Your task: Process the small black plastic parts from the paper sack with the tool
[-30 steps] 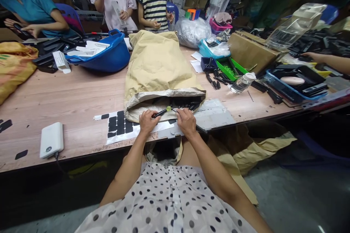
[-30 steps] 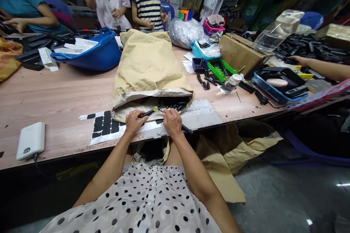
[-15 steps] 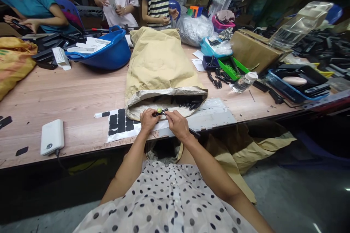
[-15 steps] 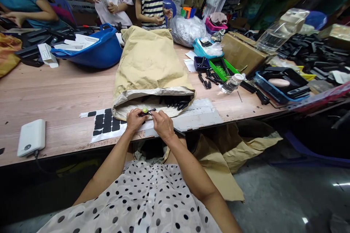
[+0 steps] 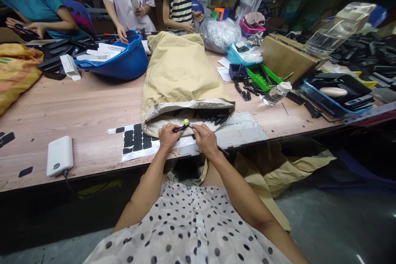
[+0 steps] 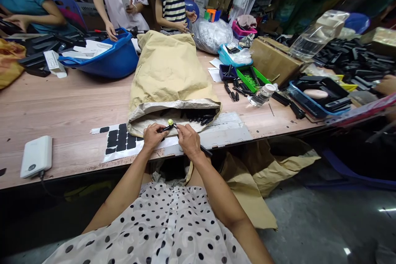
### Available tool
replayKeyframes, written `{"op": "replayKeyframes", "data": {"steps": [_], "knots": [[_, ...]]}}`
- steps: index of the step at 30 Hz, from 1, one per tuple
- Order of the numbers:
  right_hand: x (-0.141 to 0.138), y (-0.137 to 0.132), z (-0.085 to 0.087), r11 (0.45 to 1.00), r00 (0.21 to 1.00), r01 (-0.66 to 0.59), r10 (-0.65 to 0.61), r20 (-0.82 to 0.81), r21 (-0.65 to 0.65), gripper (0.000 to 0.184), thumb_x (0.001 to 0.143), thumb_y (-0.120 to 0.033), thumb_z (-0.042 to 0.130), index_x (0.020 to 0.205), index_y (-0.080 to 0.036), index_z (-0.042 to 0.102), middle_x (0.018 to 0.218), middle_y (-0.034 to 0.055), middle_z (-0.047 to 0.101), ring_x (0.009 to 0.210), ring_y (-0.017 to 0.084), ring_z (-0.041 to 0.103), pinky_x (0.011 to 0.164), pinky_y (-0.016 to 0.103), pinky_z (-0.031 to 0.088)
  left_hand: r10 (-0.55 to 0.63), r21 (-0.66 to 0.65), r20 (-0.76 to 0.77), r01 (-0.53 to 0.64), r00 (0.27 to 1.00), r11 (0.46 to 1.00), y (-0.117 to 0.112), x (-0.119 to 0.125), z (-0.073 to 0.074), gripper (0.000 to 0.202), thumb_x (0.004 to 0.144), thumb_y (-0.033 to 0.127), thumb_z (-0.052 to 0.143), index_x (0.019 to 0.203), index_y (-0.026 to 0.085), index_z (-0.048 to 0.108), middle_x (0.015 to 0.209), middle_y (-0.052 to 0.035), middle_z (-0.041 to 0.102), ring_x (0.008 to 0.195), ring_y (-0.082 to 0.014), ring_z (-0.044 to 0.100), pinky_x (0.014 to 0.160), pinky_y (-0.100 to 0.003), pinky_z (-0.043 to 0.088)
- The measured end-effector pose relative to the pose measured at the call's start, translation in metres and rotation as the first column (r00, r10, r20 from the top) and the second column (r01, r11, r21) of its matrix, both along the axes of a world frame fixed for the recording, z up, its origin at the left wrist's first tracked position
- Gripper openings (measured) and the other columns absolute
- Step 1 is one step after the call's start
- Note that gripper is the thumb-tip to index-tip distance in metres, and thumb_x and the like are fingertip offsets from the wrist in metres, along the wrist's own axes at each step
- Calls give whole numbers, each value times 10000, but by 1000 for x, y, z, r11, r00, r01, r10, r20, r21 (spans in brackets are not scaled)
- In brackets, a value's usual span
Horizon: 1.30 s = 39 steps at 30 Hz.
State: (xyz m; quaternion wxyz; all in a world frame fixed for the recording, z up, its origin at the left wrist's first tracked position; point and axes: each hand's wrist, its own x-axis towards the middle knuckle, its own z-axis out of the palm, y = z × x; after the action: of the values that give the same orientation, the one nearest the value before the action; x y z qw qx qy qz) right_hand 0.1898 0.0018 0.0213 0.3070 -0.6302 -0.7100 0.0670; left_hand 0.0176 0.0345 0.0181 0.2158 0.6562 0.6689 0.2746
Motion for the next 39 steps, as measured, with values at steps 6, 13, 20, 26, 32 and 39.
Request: {"op": "replayKeyframes", "data": {"steps": [6,13,20,26,32,39], "knots": [[24,6,-1,997,997,54,-57,43,59,292,955,-214,510,1114,-275,747,957,43,692,896,194,624,760,273,462,45,46,84,-49,995,998,0,-1,-5,88,711,257,734,799,251,733,805,-3,676,860,-213,626,848,-350,472],[38,16,-15,995,982,38,-53,182,88,203,897,-201,571,961,-243,758,872,57,649,850,218,539,781,307,408,113,125,284,-154,952,980,-3,-3,-7,89,766,305,648,786,222,675,777,11,610,727,-159,585,761,-288,501],[31,21,-22,992,964,30,-61,260,123,184,910,-211,547,915,-218,731,869,76,597,845,230,481,757,329,357,83,92,238,-107,968,990,-6,-3,0,174,832,329,584,698,229,631,758,2,606,729,-164,580,733,-286,491],[32,21,-25,990,961,25,-62,269,138,167,906,-232,556,900,-222,723,870,74,589,848,233,470,766,333,357,-75,159,176,47,981,986,-40,-1,15,177,832,375,600,771,229,678,771,-19,646,721,-177,596,738,-313,506],[30,20,-24,994,962,41,-66,266,97,166,916,-245,559,911,-215,722,895,82,594,870,237,477,775,339,353,-367,-64,138,378,920,924,-120,6,4,217,849,403,577,937,270,726,708,-23,695,585,-192,622,622,-329,501],[27,19,-21,992,960,56,-84,267,111,162,906,-231,565,902,-214,726,885,78,606,857,232,485,761,334,358,-300,-367,-117,240,947,899,-134,9,-31,138,817,265,597,872,250,724,750,-101,732,736,-335,725,653,-394,494]]}}
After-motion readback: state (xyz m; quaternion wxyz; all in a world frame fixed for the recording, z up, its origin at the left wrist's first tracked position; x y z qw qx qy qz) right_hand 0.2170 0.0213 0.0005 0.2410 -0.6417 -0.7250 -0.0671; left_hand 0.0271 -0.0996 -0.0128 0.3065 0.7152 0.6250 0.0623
